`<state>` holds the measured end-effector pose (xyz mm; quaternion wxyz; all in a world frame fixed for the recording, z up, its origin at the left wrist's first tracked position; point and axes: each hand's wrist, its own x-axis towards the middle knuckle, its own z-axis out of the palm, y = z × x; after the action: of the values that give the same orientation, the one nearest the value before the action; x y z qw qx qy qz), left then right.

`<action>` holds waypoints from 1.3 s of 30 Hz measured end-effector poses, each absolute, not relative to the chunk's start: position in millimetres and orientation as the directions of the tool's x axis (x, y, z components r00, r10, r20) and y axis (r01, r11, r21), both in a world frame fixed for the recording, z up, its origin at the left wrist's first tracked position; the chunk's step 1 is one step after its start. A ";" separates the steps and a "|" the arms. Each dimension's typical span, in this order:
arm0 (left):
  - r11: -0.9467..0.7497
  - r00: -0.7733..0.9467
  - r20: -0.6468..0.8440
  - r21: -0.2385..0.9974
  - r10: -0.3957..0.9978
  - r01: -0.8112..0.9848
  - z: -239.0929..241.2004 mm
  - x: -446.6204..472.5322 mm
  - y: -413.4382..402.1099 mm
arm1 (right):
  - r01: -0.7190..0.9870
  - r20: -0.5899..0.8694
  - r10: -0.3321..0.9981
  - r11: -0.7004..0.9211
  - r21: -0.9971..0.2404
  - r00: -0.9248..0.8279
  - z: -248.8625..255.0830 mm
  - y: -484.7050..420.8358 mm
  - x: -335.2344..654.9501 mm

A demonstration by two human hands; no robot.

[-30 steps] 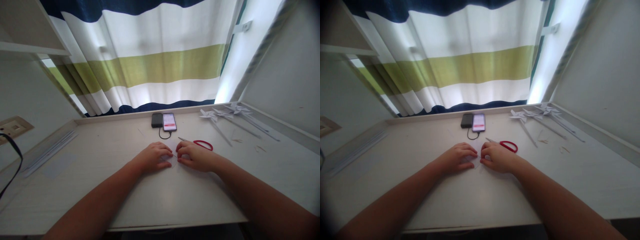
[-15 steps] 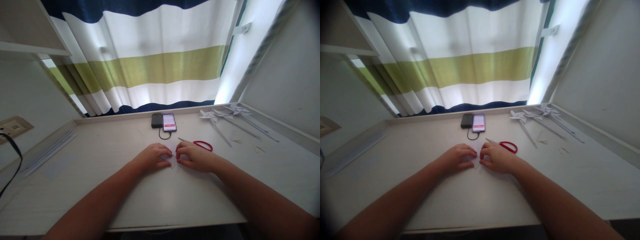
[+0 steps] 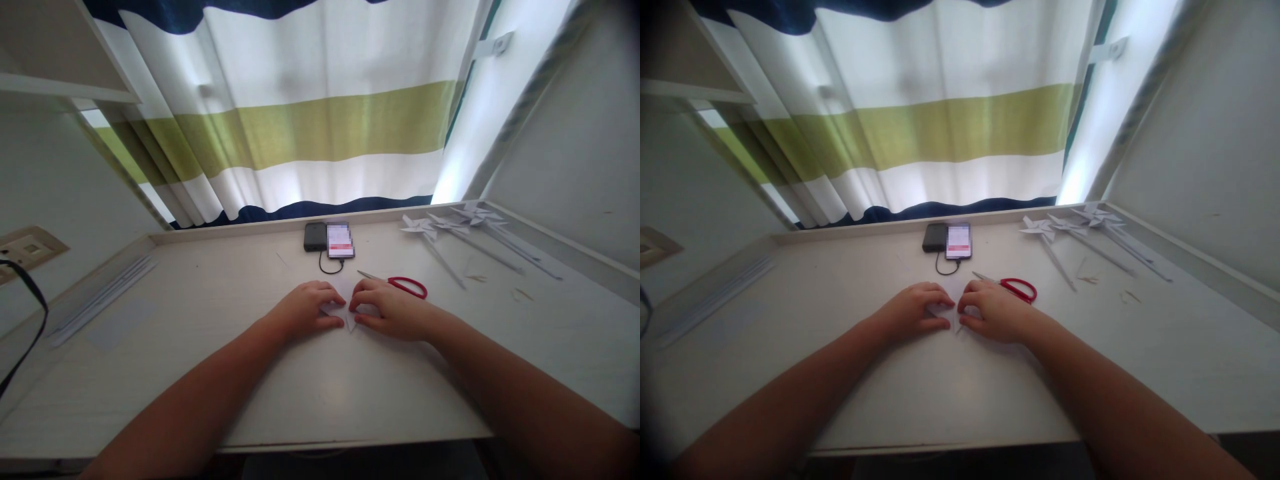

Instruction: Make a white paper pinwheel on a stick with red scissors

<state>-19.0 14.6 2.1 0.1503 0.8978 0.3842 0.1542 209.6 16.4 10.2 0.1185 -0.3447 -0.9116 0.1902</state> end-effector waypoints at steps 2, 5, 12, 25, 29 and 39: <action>-0.665 0.662 0.167 0.393 0.730 0.635 0.7 -19.5 15.8 | 0.584 0.080 0.674 0.688 -0.430 -0.735 10.0 16.6 209.2; -0.668 0.660 0.181 0.396 0.729 0.630 -2.1 -20.7 17.5 | 0.584 0.076 0.674 0.685 -0.436 -0.734 9.0 17.1 208.9; -0.562 0.571 0.192 0.578 0.798 0.591 -8.6 -22.0 20.4 | 0.603 0.091 0.676 0.703 -0.377 -0.731 3.5 17.7 209.5; -0.484 0.480 0.192 0.622 0.856 0.615 -8.0 -16.7 19.3 | 0.699 0.262 0.758 0.652 -0.294 -0.598 -7.5 15.6 188.7; -0.515 0.494 0.215 0.592 0.842 0.620 -7.6 -16.3 18.5 | 0.692 0.250 0.761 0.649 -0.317 -0.599 -7.8 15.1 189.5; -0.574 0.549 0.226 0.535 0.805 0.620 -6.1 -17.1 14.4 | 0.663 0.264 0.753 0.657 -0.360 -0.603 -8.2 16.1 190.0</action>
<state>-17.1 14.4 -6.1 0.2007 0.8568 0.4158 0.2294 190.0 16.1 -8.2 0.1996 -0.3986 -0.8880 0.1131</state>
